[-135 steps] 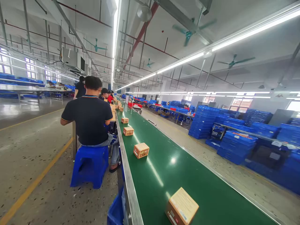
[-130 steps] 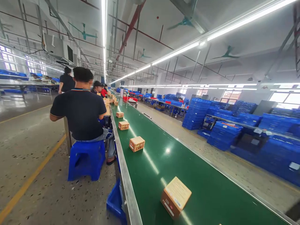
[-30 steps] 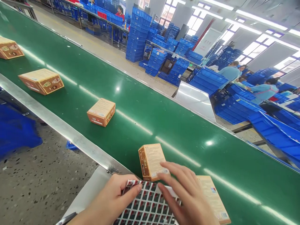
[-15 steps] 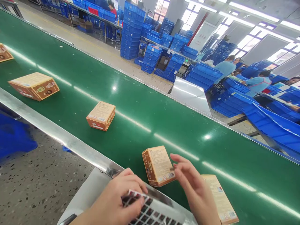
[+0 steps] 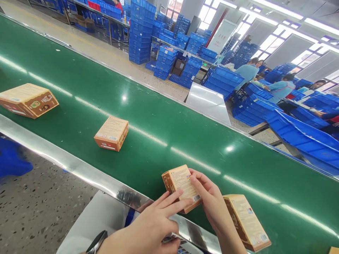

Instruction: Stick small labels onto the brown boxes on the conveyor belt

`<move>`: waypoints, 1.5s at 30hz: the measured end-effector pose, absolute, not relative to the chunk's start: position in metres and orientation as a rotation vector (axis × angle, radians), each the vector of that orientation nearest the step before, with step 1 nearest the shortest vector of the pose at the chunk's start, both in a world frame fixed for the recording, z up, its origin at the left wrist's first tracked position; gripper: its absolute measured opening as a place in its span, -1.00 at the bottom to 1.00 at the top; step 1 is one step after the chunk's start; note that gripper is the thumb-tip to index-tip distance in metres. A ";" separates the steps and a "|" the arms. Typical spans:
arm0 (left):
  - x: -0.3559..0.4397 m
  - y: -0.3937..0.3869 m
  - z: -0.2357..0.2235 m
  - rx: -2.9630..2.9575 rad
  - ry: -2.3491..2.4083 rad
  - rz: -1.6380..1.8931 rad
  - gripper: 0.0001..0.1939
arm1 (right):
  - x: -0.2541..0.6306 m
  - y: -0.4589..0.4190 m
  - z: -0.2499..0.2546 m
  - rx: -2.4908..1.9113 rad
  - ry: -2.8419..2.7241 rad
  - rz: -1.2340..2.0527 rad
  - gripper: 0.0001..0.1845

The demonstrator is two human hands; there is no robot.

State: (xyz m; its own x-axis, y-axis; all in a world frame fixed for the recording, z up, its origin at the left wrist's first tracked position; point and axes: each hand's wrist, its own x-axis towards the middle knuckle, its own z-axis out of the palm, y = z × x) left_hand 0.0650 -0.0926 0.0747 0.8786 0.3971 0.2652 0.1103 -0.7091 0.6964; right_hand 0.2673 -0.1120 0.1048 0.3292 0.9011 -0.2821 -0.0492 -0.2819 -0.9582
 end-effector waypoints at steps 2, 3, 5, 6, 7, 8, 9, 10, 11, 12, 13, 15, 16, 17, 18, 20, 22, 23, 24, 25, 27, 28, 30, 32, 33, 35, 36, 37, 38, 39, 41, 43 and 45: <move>0.068 -0.094 0.075 2.334 0.345 0.522 -0.92 | 0.272 -0.115 0.103 -1.560 -0.810 1.142 -0.55; 0.070 -0.094 0.075 2.334 0.336 0.527 -0.90 | 0.275 -0.116 0.102 -1.566 -0.812 1.137 -0.56; 0.074 -0.094 0.074 2.335 0.319 0.507 -0.89 | 0.279 -0.118 0.102 -1.578 -0.817 1.138 -0.56; 0.076 -0.095 0.074 2.338 0.306 0.482 -0.90 | 0.281 -0.120 0.103 -1.581 -0.819 1.142 -0.56; 0.077 -0.095 0.074 2.339 0.294 0.454 -0.92 | 0.282 -0.121 0.104 -1.584 -0.819 1.145 -0.54; 0.079 -0.095 0.075 2.337 0.284 0.429 -0.93 | 0.283 -0.122 0.106 -1.589 -0.815 1.148 -0.52; 0.081 -0.095 0.075 2.334 0.276 0.409 -0.94 | 0.284 -0.123 0.107 -1.596 -0.808 1.147 -0.50; 0.083 -0.096 0.076 2.331 0.268 0.400 -0.94 | 0.284 -0.123 0.109 -1.607 -0.799 1.139 -0.47; 0.085 -0.096 0.076 2.329 0.261 0.401 -0.94 | 0.284 -0.124 0.111 -1.619 -0.791 1.127 -0.45; 0.087 -0.097 0.078 2.330 0.257 0.406 -0.93 | 0.285 -0.125 0.113 -1.631 -0.787 1.110 -0.43; 0.088 -0.097 0.079 2.335 0.254 0.416 -0.93 | 0.285 -0.125 0.114 -1.642 -0.788 1.091 -0.43; 0.091 -0.097 0.083 2.349 0.247 0.432 -0.93 | 0.287 -0.127 0.113 -1.658 -0.811 1.046 -0.42; 0.091 -0.097 0.086 2.354 0.243 0.434 -0.92 | 0.288 -0.129 0.112 -1.663 -0.828 1.015 -0.42; 0.092 -0.097 0.088 2.357 0.238 0.434 -0.90 | 0.290 -0.130 0.109 -1.669 -0.850 0.984 -0.42; 0.093 -0.097 0.090 2.358 0.233 0.430 -0.89 | 0.292 -0.132 0.106 -1.681 -0.876 0.955 -0.43; 0.096 -0.098 0.091 2.351 0.223 0.415 -0.87 | 0.295 -0.135 0.098 -1.730 -0.919 0.860 -0.44; 0.099 -0.099 0.090 2.329 0.211 0.398 -0.85 | 0.299 -0.135 0.091 -1.787 -0.925 0.728 -0.42; 0.101 -0.100 0.089 2.309 0.202 0.392 -0.83 | 0.301 -0.135 0.088 -1.808 -0.914 0.659 -0.40; 0.103 -0.102 0.087 2.281 0.193 0.390 -0.82 | 0.302 -0.134 0.087 -1.823 -0.897 0.592 -0.38; 0.104 -0.103 0.086 2.242 0.185 0.393 -0.82 | 0.304 -0.134 0.088 -1.837 -0.885 0.541 -0.37; 0.102 -0.104 0.085 2.129 0.190 0.423 -0.85 | 0.306 -0.134 0.095 -1.864 -0.872 0.467 -0.38; 0.099 -0.103 0.085 2.054 0.211 0.440 -0.88 | 0.306 -0.136 0.101 -1.880 -0.876 0.418 -0.40; 0.088 -0.101 0.088 1.878 0.348 0.441 -0.89 | 0.303 -0.143 0.117 -1.931 -0.974 0.255 -0.50; 0.073 -0.096 0.093 1.724 0.571 0.368 -0.77 | 0.294 -0.154 0.132 -1.944 -1.274 0.073 -0.69; 0.065 -0.094 0.096 1.661 0.678 0.327 -0.70 | 0.287 -0.158 0.138 -1.906 -1.491 0.012 -0.76; 0.052 -0.089 0.102 1.560 0.807 0.289 -0.60 | 0.270 -0.164 0.143 -1.699 -1.865 -0.034 -0.82; 0.046 -0.087 0.104 1.520 0.826 0.298 -0.57 | 0.261 -0.165 0.143 -1.580 -1.987 -0.044 -0.82; 0.042 -0.085 0.105 1.482 0.830 0.319 -0.56 | 0.252 -0.164 0.140 -1.483 -2.071 -0.062 -0.82; 0.039 -0.084 0.107 1.453 0.828 0.336 -0.55 | 0.244 -0.162 0.137 -1.415 -2.124 -0.094 -0.82; 0.036 -0.083 0.108 1.435 0.826 0.349 -0.54 | 0.237 -0.160 0.133 -1.379 -2.159 -0.130 -0.82; 0.033 -0.083 0.110 1.419 0.824 0.368 -0.54 | 0.227 -0.155 0.126 -1.390 -2.204 -0.189 -0.83; 0.031 -0.083 0.111 1.412 0.822 0.377 -0.54 | 0.222 -0.152 0.122 -1.425 -2.197 -0.274 -0.84; 0.029 -0.083 0.111 1.396 0.832 0.388 -0.53 | 0.219 -0.152 0.123 -1.381 -2.234 -0.357 -0.84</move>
